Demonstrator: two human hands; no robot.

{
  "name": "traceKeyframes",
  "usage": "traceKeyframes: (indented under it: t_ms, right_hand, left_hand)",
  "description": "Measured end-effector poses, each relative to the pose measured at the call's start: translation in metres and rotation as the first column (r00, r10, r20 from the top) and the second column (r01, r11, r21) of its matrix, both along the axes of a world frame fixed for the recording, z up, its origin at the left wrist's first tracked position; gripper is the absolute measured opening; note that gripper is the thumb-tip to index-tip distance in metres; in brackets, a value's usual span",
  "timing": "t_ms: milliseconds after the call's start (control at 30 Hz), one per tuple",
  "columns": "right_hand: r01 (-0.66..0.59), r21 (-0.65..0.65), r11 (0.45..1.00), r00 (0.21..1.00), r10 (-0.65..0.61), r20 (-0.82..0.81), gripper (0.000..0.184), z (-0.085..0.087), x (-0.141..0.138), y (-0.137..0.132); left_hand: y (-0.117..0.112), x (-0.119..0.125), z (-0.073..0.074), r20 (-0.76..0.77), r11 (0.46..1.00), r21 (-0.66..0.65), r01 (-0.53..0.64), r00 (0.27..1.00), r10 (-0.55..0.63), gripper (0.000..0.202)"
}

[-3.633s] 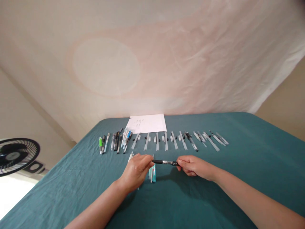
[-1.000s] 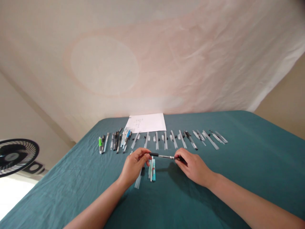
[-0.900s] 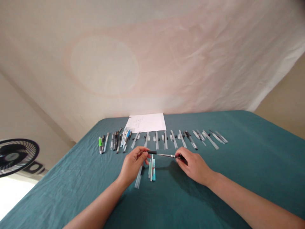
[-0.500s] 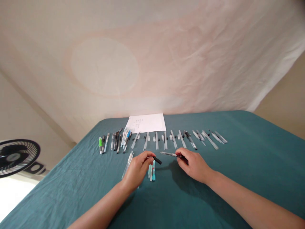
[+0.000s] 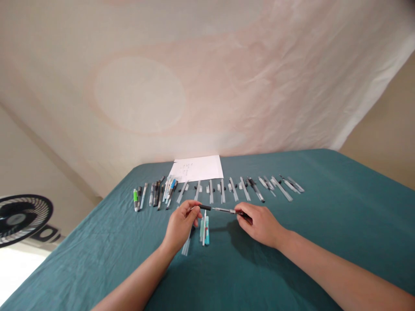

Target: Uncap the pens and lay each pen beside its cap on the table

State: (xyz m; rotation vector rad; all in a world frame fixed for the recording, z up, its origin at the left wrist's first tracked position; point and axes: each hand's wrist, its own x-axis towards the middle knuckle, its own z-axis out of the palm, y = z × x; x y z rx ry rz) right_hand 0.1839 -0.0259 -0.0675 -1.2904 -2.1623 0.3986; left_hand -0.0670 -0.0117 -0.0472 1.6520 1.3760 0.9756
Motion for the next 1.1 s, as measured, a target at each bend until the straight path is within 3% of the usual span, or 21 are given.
traceKeyframes:
  t_ms: [100, 167, 367, 467, 600, 833, 967, 1033, 1100]
  right_hand:
    - [0.037, -0.017, 0.999, 0.999, -0.037, -0.013, 0.014, 0.001, 0.000, 0.001]
    - [0.038, -0.052, 0.998, 0.999, -0.040, -0.032, 0.015, 0.003, -0.001, 0.001]
    - [0.030, -0.147, 0.989, 0.998, -0.038, -0.058, 0.023, 0.003, -0.004, 0.001]
    - [0.052, -0.156, 0.986, 0.997, -0.060, -0.048, 0.022, 0.001, -0.004, 0.002]
    - [0.075, -0.169, 0.983, 0.997, -0.079, -0.018, 0.021, -0.002, -0.003, 0.004]
    - [0.095, -0.200, 0.975, 0.995, -0.088, 0.044, 0.028, -0.004, -0.004, 0.004]
    - [0.034, -0.254, 0.967, 0.999, -0.034, 0.006, 0.028, 0.001, -0.006, 0.000]
    - [-0.011, -0.280, 0.960, 1.000, 0.006, -0.021, 0.027, 0.002, -0.006, -0.002]
    - [-0.059, -0.305, 0.950, 0.998, 0.048, -0.043, 0.026, 0.003, -0.007, -0.003]
  left_hand:
    - [-0.004, 0.001, 0.002, -0.147, 0.999, 0.021, 0.038, 0.989, -0.035, 0.026]
    - [-0.006, 0.005, 0.006, -0.264, 0.990, 0.023, 0.137, 0.956, -0.126, 0.024]
    - [0.001, 0.023, 0.015, -0.547, 0.860, -0.002, 0.510, 0.720, -0.428, 0.017]
    - [0.015, 0.029, 0.013, -0.614, 0.800, -0.042, 0.598, 0.617, -0.493, 0.016]
    - [0.028, 0.030, 0.008, -0.647, 0.764, -0.067, 0.642, 0.555, -0.523, 0.016]
    - [0.022, 0.028, 0.005, -0.652, 0.793, 0.035, 0.608, 0.616, -0.443, 0.016]
    - [0.020, 0.026, 0.009, -0.632, 0.882, 0.185, 0.434, 0.740, -0.231, 0.014]
    - [0.022, 0.024, 0.011, -0.616, 0.880, 0.256, 0.400, 0.769, -0.171, 0.018]
    - [0.023, 0.023, 0.012, -0.613, 0.849, 0.286, 0.444, 0.766, -0.194, 0.019]
